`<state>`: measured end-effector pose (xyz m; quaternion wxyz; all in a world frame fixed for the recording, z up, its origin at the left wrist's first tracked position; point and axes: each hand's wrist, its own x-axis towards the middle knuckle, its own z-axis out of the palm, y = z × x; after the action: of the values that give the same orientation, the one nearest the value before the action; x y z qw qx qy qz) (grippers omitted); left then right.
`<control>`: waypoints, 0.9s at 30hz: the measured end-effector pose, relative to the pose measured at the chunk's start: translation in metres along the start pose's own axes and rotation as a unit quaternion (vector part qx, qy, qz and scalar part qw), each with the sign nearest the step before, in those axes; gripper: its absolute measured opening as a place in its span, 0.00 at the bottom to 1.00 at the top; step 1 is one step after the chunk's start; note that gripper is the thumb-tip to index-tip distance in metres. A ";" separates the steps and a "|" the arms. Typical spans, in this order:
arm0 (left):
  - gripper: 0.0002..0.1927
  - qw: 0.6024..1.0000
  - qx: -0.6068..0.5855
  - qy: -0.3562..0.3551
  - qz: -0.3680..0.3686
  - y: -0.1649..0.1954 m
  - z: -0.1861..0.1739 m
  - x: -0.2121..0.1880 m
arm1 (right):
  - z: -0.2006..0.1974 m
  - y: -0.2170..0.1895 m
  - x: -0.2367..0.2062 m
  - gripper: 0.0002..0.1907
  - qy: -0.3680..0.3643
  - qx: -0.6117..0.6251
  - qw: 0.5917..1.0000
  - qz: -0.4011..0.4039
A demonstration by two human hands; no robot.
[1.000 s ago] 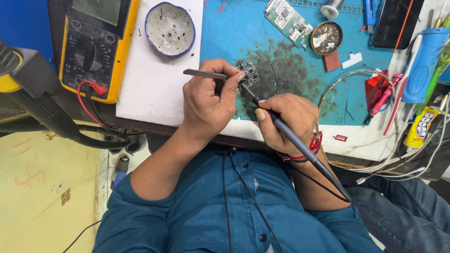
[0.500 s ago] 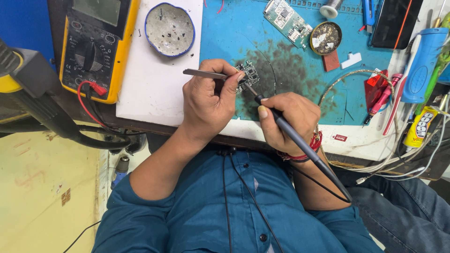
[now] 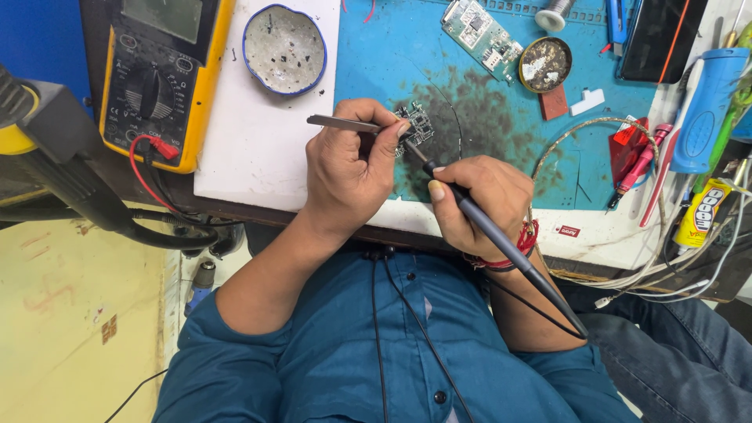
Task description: The person solders a small circuit board at a workbench, holding the board with one hand while applying a soldering iron to its components. They steady the board with a metal tool, reposition the board on the mat, and continue soldering different points on the board.
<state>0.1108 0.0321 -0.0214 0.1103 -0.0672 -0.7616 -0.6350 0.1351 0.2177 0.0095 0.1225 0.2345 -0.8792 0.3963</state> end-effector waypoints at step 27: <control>0.07 1.000 -0.011 0.002 -0.001 0.000 -0.001 0.000 | 0.001 -0.001 -0.003 0.05 0.027 -0.012 0.999 0.022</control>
<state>0.1115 0.0307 -0.0210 0.1105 -0.0660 -0.7547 -0.6433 0.1382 0.2173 0.0089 0.1402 0.2028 -0.8853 0.3943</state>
